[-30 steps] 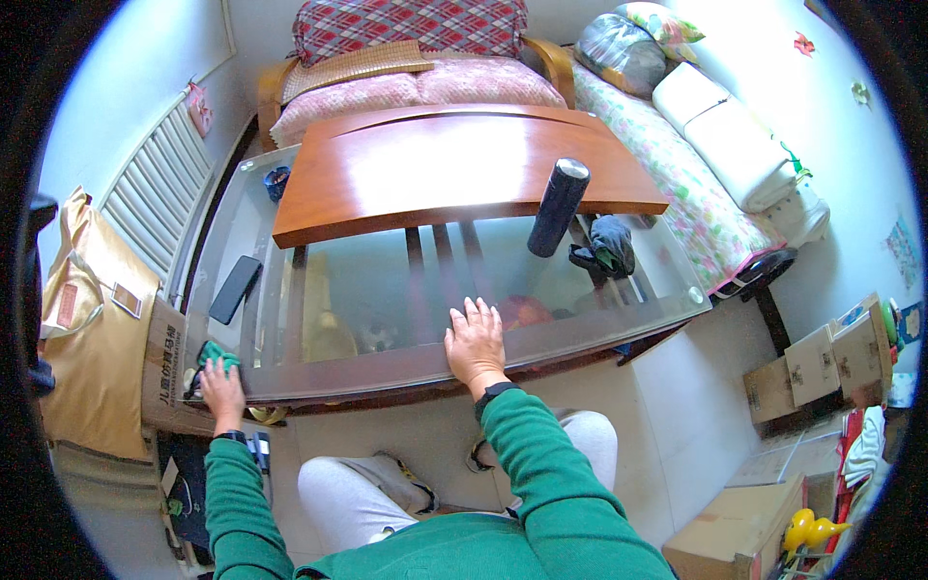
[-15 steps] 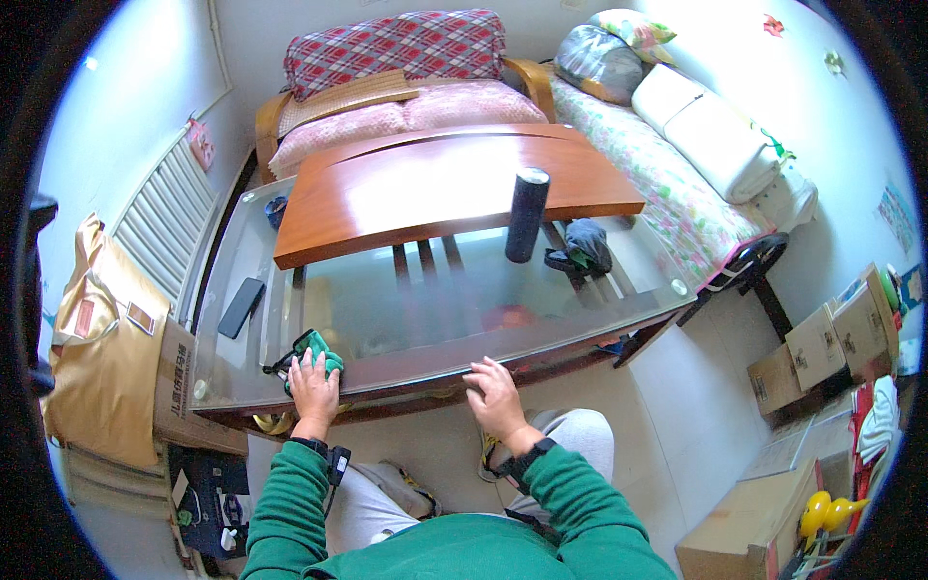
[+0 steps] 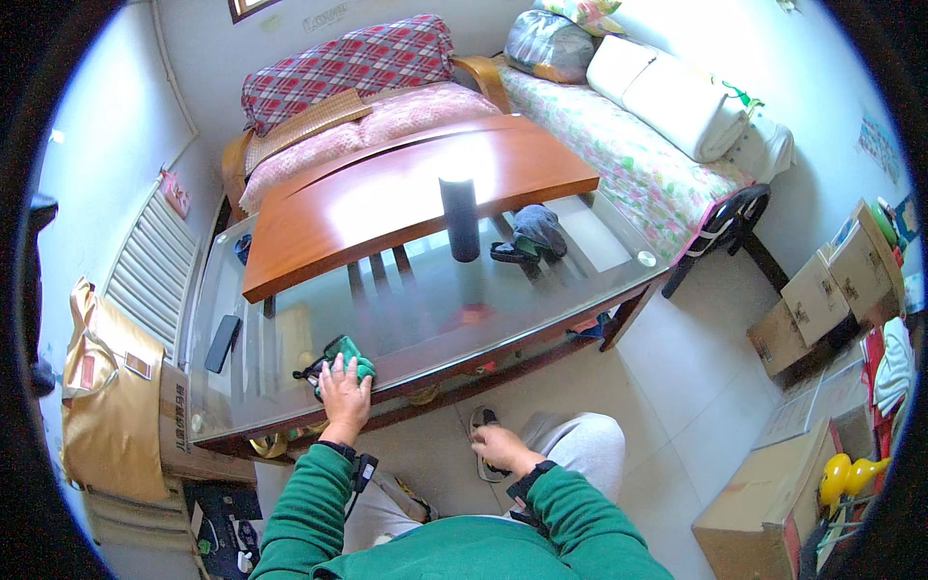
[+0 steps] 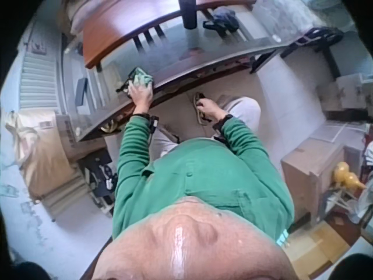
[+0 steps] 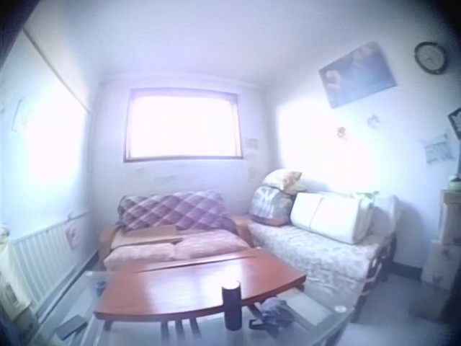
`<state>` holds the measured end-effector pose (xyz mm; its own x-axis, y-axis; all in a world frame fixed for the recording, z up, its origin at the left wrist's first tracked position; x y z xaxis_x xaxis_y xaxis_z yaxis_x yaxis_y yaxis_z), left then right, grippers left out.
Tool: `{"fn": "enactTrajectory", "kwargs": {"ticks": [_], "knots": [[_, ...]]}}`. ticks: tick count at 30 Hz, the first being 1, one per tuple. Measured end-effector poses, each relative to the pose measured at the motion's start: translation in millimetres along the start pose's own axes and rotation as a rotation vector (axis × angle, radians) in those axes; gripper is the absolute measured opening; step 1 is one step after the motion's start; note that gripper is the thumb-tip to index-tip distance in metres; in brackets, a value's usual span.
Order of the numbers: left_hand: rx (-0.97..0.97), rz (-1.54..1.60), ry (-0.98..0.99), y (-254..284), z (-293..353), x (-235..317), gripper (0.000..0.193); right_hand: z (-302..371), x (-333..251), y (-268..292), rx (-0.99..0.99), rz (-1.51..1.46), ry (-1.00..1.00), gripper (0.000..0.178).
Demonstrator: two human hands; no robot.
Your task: The person wipes a frosted glass door with a green cloth, then moves to a glass-topped coffee table and wipes its surface. The person uses a green cloth to clean both surfaces in a home setting.
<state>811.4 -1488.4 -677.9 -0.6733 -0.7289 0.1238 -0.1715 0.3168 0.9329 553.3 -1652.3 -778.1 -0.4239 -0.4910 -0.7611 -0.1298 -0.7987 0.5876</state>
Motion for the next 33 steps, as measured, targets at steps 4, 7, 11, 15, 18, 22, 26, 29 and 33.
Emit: {"fn": "enactTrajectory", "kwargs": {"ticks": [4,7,11,15,18,22,26,29,33], "knots": [[-0.011,0.026,-0.078,-3,-2,40,0.053,18,46,-26,-0.284,0.18,-0.149,0.037],[-0.023,0.019,-0.085,-4,-2,55,0.054,18,63,-34,-0.381,0.206,-0.182,0.039],[-0.034,0.058,-0.148,4,-1,51,0.054,13,66,-32,-0.285,0.115,-0.216,0.036],[-0.027,0.071,-0.23,11,4,40,0.052,18,64,-28,-0.269,0.135,-0.202,0.035],[-0.004,0.07,-0.233,13,10,26,0.051,22,63,-25,-0.258,0.131,-0.218,0.035],[0.025,0.023,-0.167,18,24,-13,0.055,22,61,-24,-0.277,0.137,-0.221,0.034],[0.008,-0.023,-0.08,25,44,-72,0.065,21,61,-25,-0.285,0.121,-0.178,0.033],[0.025,-0.091,0.012,32,63,-123,0.068,20,66,-28,-0.269,0.123,-0.176,0.033],[0.004,-0.086,0.173,39,84,-176,0.066,16,75,-35,-0.259,0.118,-0.178,0.033]]}}
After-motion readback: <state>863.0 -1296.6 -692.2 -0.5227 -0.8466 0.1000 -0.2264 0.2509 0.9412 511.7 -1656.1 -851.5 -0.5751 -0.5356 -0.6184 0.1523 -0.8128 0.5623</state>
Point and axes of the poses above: each hand's wrist, its own z-axis away from the middle knuckle, its own y-axis out of the back of the hand, x = y × z, the point moved 4 cm from there along -z, towards the middle knuckle, and after that the axes turned 2 degrees about -y, right-handed, at the moved point
